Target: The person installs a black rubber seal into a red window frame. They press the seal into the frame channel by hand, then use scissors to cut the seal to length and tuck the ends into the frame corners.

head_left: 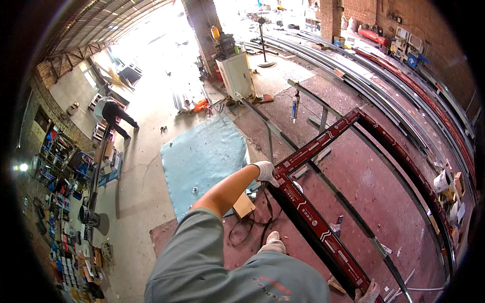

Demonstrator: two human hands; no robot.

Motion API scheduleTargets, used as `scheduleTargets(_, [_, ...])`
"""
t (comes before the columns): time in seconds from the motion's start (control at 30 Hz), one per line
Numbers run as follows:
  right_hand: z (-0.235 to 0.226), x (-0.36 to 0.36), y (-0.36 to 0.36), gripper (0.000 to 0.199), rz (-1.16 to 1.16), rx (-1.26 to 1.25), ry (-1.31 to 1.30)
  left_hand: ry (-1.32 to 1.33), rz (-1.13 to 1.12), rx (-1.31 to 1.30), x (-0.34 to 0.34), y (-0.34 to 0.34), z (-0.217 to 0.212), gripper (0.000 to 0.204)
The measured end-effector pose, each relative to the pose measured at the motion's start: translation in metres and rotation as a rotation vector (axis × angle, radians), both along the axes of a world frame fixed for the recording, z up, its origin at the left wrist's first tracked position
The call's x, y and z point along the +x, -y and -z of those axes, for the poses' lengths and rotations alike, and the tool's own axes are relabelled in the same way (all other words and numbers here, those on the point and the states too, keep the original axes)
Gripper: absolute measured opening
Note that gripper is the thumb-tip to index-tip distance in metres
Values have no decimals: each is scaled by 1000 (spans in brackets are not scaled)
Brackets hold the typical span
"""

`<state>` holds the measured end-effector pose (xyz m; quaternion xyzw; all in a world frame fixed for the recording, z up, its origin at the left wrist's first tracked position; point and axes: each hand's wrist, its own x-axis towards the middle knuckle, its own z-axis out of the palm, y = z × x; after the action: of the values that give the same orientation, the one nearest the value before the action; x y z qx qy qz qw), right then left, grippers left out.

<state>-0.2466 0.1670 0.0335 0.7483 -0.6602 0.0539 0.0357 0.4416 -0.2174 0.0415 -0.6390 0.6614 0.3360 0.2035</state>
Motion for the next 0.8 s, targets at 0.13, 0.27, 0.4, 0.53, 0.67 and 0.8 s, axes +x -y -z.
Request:
scheduleTargets(0.13, [-21, 1, -7, 85, 31, 55, 39, -114, -60, -39, -3, -3, -4, 69])
scheduleTargets(0.27, [-13, -9, -11, 85, 40, 7, 3, -138, -65, -61, 1, -4, 6, 69])
scheduleTargets(0.4, [-5, -13, -13, 84, 25, -19, -9, -154, -92, -58, -3, -3, 3, 68])
scheduleTargets(0.53, [-14, -21, -16, 83, -5, -47, 8, -56, -18, -39, -4, -2, 0, 78])
scheduleTargets(0.67, [-15, -24, -18, 84, 9, -65, -19, -118, -52, -116, -3, -4, 3, 66])
scheduleTargets(0.8, [-8, -28, -13, 84, -14, -58, -8, -66, -29, -101, 1, -6, 6, 71])
